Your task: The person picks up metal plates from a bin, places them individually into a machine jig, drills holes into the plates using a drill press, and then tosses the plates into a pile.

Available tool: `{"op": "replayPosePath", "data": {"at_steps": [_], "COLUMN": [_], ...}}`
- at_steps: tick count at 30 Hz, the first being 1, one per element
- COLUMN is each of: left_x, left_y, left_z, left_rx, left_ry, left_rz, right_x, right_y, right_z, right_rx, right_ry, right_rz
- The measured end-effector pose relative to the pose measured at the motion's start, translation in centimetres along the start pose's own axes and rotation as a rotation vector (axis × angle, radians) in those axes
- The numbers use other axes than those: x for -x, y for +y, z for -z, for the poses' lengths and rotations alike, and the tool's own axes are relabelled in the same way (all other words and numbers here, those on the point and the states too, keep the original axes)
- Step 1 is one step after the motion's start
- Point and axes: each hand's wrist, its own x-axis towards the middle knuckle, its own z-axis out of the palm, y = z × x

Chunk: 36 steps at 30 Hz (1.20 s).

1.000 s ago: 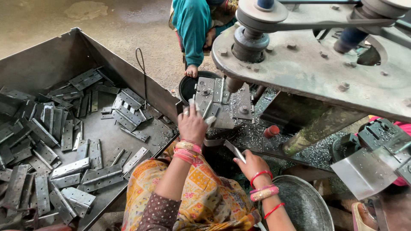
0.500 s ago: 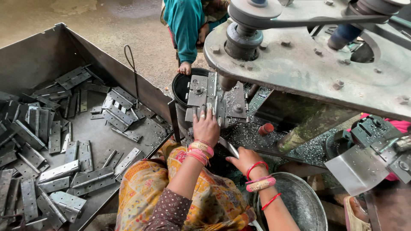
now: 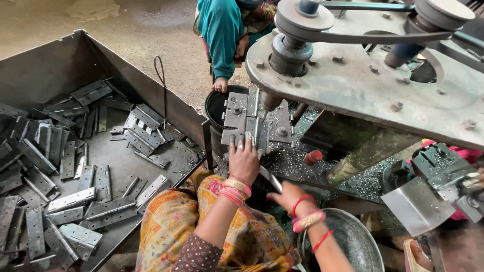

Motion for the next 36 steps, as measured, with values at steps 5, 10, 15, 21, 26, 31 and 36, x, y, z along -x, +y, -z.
{"op": "replayPosePath", "data": {"at_steps": [5,10,15,21,26,31,36], "left_x": [-1.8,-4.0,-2.5,-2.3,-2.2,-2.3,-3.7], "left_y": [0.7,0.8,0.7,0.6,0.6,0.4,0.3], "left_z": [-2.1,-2.6,-1.6,-1.2,-0.8,-1.1,-2.7], "left_rx": [-0.104,-0.098,-0.026,-0.055,-0.012,-0.029,-0.060], "left_ry": [-0.018,-0.011,-0.046,0.043,-0.082,-0.026,0.012], "left_rz": [0.043,0.068,0.051,0.021,0.041,0.029,0.043], "right_x": [-0.6,2.5,2.3,-0.5,1.8,3.8,-0.2], "right_y": [-1.9,0.3,1.6,-0.4,-0.9,-0.3,-1.7], "right_z": [3.8,-2.4,-5.0,1.3,-1.2,-3.4,2.4], "right_rx": [0.087,-0.019,-0.029,0.104,0.062,-0.025,0.134], "right_ry": [-0.115,0.197,0.085,-0.091,-0.021,0.037,-0.113], "right_rz": [-0.068,-0.021,-0.059,-0.075,-0.121,-0.109,-0.088]}}
